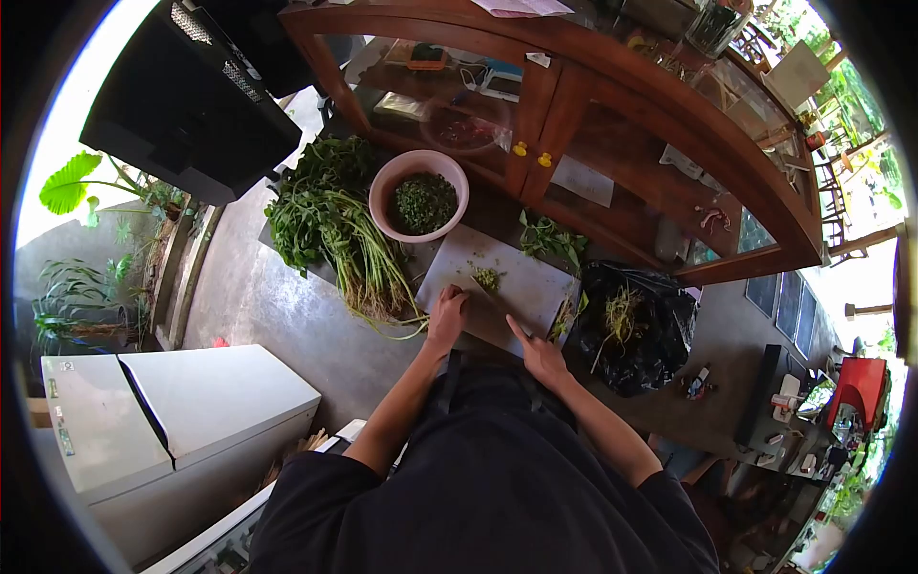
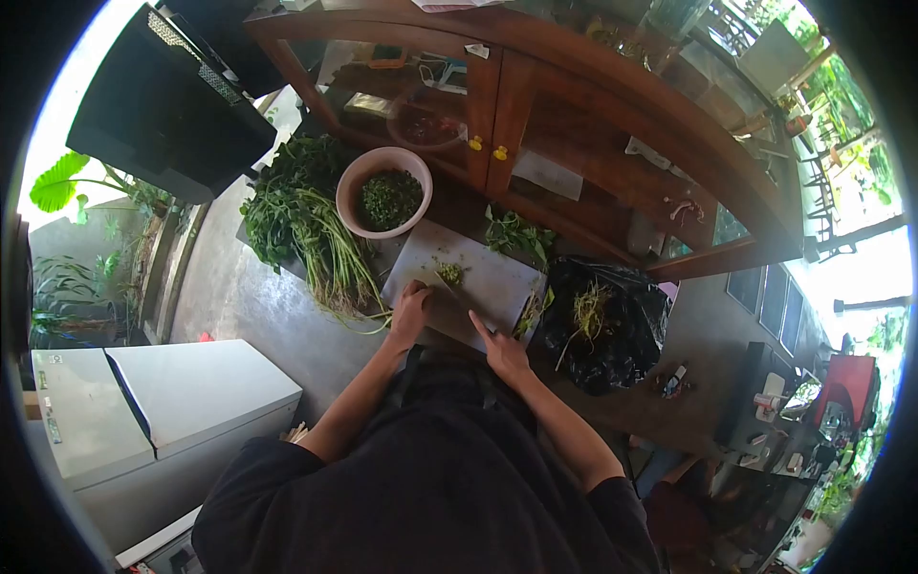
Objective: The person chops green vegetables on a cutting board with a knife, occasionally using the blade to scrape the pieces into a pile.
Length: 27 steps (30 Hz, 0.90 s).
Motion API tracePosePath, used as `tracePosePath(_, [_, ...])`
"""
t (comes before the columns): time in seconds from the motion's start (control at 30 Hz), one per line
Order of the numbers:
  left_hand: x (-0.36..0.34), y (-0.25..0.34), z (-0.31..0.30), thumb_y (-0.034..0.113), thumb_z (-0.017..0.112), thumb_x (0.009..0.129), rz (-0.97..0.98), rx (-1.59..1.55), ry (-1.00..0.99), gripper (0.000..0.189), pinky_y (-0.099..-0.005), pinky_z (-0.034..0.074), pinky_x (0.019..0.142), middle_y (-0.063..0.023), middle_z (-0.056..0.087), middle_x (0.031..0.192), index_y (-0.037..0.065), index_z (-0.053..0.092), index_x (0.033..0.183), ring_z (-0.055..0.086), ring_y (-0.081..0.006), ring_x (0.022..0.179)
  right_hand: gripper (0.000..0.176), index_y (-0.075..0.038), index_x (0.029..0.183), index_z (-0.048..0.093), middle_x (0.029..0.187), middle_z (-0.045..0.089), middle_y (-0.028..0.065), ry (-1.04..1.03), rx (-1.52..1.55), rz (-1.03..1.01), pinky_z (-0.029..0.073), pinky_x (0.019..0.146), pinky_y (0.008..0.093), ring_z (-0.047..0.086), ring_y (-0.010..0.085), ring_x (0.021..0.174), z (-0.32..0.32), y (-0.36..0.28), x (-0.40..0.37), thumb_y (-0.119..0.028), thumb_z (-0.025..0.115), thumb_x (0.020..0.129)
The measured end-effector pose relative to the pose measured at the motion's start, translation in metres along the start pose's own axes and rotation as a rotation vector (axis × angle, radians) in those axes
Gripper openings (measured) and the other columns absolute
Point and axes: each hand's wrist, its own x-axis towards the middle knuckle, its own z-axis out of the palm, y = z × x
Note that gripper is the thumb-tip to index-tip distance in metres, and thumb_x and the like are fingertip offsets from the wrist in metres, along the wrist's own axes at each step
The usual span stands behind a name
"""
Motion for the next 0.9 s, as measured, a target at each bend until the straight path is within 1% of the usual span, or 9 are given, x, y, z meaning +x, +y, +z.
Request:
tracePosePath(0.07, [-0.001,-0.001,0.0,-0.004,0.058,0.076,-0.015,-0.007,-0.007,0.025,-0.0427,0.047,0.086,-0.0152,0.062,0.096,0.0,0.068,0.099,0.057,-0.0356,0.097,0.078,-0.031,0.154,0.012,0.086,0.063,0.0253,0.011,0.006,0.004,0.052,0.067,0.0514,0.064,0.0429,0.071,-0.005,-0.004,-0.003,-0.003,0.044,0.088])
tracePosePath(0.2, [0.001,-0.005,0.001,-0.005,0.057,0.074,-0.008,0.026,-0.003,0.03,-0.0424,0.048,0.086,-0.0152,0.063,0.099,0.001,0.069,0.101,0.058,-0.0358,0.098,0.074,-0.03,0.154,0.009,0.088,0.064,0.0256,0.009,0.059,0.017,0.052,0.069,0.0528,0.063,0.0449,0.073,-0.013,-0.009,-0.005,-0.01,0.045,0.092])
tracePosePath(0.27, [0.001,-0.007,0.002,-0.003,0.057,0.074,-0.059,0.038,-0.013,0.03,-0.0424,0.049,0.086,-0.0149,0.065,0.099,0.003,0.07,0.1,0.059,-0.0361,0.098,0.059,-0.021,0.151,0.022,0.092,0.064,0.0267,0.072,0.126,0.044,0.051,0.07,0.0534,0.063,0.046,0.075,-0.018,-0.013,-0.008,-0.021,0.045,0.096])
tracePosePath(0.3, [0.001,-0.009,0.003,-0.003,0.057,0.074,-0.06,0.036,-0.012,0.03,-0.0424,0.049,0.086,-0.0149,0.065,0.099,0.003,0.07,0.1,0.059,-0.0361,0.098,0.059,-0.021,0.151,0.022,0.092,0.064,0.0267,0.071,0.124,0.044,0.051,0.07,0.0534,0.063,0.046,0.075,-0.016,-0.012,-0.008,-0.021,0.045,0.096])
tracePosePath(0.37, [0.001,-0.012,0.007,0.0,0.056,0.076,-0.069,0.009,0.004,0.027,-0.0431,0.049,0.085,-0.0146,0.065,0.098,0.004,0.071,0.098,0.06,-0.0368,0.095,0.042,-0.007,0.132,0.042,0.088,0.064,0.0267,0.193,0.143,0.036,0.051,0.071,0.0535,0.063,0.0452,0.076,-0.01,-0.011,-0.008,-0.029,0.046,0.097])
tracePosePath(0.4, [0.002,-0.011,0.007,0.0,0.056,0.076,-0.071,0.006,0.005,0.027,-0.0431,0.049,0.085,-0.0146,0.065,0.098,0.004,0.071,0.098,0.06,-0.0368,0.095,0.042,-0.007,0.132,0.042,0.088,0.064,0.0267,0.19,0.14,0.036,0.051,0.071,0.0535,0.063,0.0452,0.076,-0.017,-0.014,-0.009,-0.029,0.046,0.097])
tracePosePath(0.47, [0.002,-0.009,0.006,0.001,0.055,0.077,-0.104,-0.006,0.015,0.025,-0.0434,0.048,0.085,-0.015,0.065,0.098,0.003,0.071,0.096,0.06,-0.0371,0.095,0.033,0.0,0.107,0.048,0.079,0.064,0.0252,0.104,0.113,0.095,0.052,0.068,0.0522,0.064,0.0437,0.073,-0.029,-0.023,-0.011,-0.032,0.048,0.097])
tracePosePath(0.57, [0.002,-0.012,0.007,-0.001,0.055,0.076,-0.106,-0.052,0.014,0.026,-0.0433,0.048,0.085,-0.0154,0.065,0.099,0.003,0.071,0.097,0.059,-0.0372,0.096,0.034,0.001,0.1,0.047,0.071,0.064,0.0232,0.145,0.071,0.067,0.053,0.063,0.0507,0.064,0.0426,0.069,-0.024,-0.024,-0.012,-0.032,0.049,0.097])
tracePosePath(0.9, [0.002,-0.011,0.004,-0.003,0.058,0.072,-0.131,-0.048,0.001,0.03,-0.0434,0.048,0.086,-0.0164,0.064,0.098,0.002,0.071,0.099,0.059,-0.0369,0.097,0.032,0.003,0.099,0.047,0.07,0.065,0.0228,0.059,0.036,0.068,0.054,0.059,0.0505,0.065,0.0417,0.067,-0.039,-0.032,-0.016,-0.029,0.049,0.096])
